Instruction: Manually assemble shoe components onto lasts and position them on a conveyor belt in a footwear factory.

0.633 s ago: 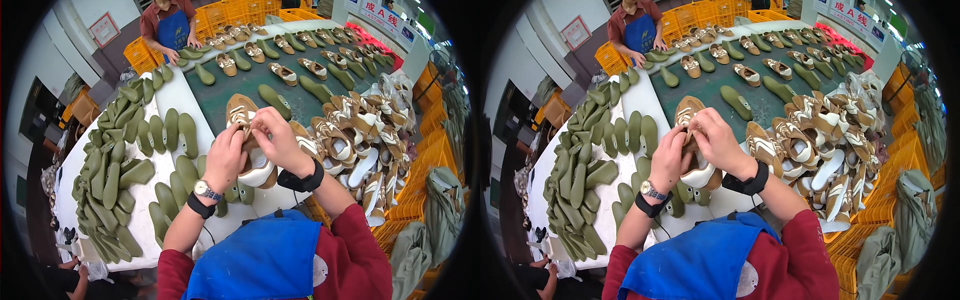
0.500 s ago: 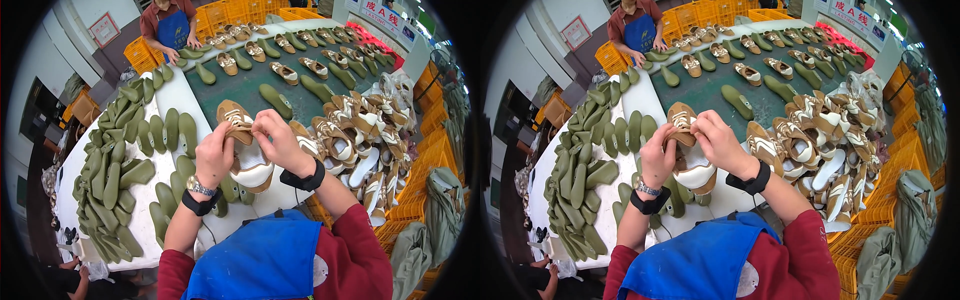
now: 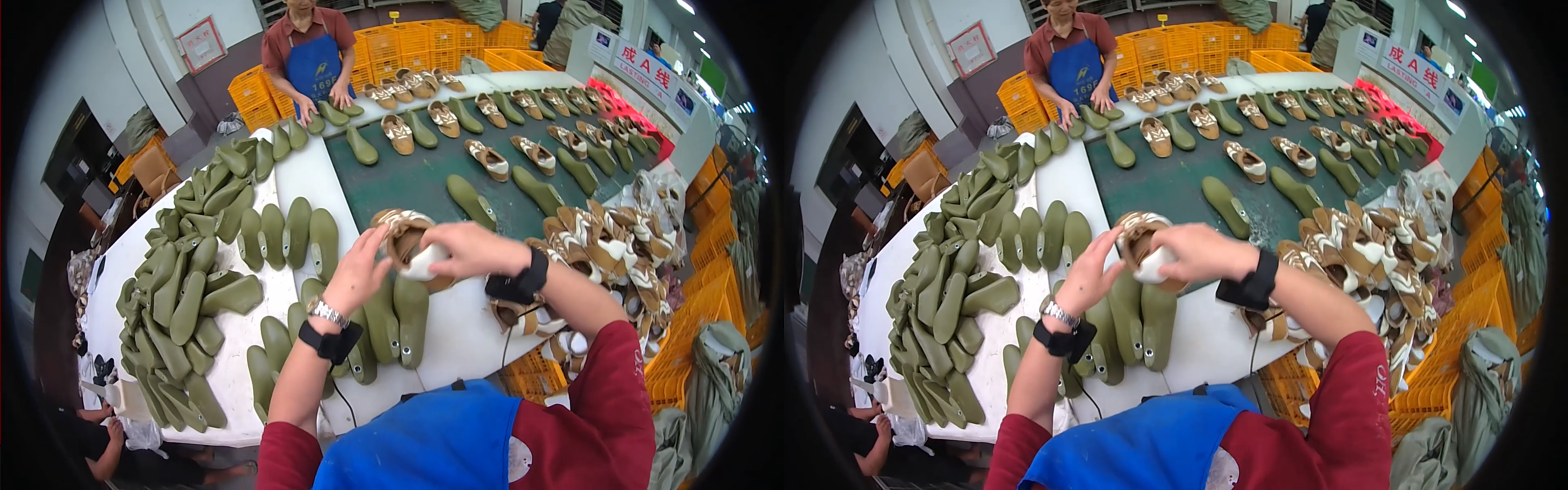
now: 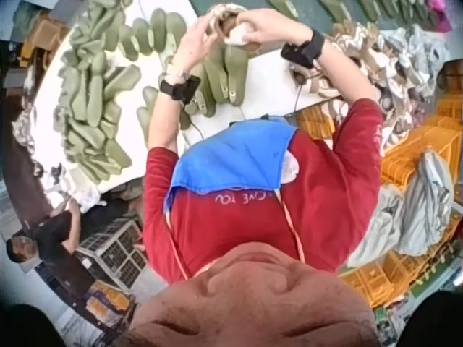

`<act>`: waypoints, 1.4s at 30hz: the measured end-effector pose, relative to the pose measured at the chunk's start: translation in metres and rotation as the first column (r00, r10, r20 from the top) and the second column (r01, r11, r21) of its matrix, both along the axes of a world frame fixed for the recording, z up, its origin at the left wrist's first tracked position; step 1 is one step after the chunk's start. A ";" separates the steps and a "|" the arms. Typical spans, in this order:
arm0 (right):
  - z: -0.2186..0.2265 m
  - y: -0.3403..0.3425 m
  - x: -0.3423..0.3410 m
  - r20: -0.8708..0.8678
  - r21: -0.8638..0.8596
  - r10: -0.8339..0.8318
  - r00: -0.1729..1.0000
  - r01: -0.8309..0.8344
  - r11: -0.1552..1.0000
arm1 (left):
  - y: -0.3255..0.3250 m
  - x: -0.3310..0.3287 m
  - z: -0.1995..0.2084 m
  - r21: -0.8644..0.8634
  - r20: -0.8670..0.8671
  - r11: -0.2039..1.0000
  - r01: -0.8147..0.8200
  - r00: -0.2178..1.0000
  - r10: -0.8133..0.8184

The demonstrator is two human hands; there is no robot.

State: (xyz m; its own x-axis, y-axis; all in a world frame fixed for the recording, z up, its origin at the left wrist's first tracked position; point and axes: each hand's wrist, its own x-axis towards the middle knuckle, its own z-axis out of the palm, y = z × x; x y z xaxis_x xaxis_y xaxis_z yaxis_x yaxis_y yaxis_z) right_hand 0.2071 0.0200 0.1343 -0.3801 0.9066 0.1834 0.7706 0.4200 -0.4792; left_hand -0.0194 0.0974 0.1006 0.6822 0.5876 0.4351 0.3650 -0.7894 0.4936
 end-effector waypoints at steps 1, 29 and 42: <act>0.000 0.022 0.018 0.077 -0.122 -0.058 0.995 0.068 0.990 | -0.004 -0.004 0.000 -0.026 -0.010 1.000 -0.014 1.000 0.014; -0.040 0.130 0.016 0.157 0.066 0.229 0.960 -0.242 0.968 | -0.095 -0.088 -0.075 -0.173 -0.627 0.984 -0.027 0.774 -0.089; -0.111 -0.138 -0.065 0.013 -0.304 0.301 0.954 -0.283 0.909 | -0.090 -0.050 -0.129 0.176 -0.628 0.953 0.248 0.773 -0.086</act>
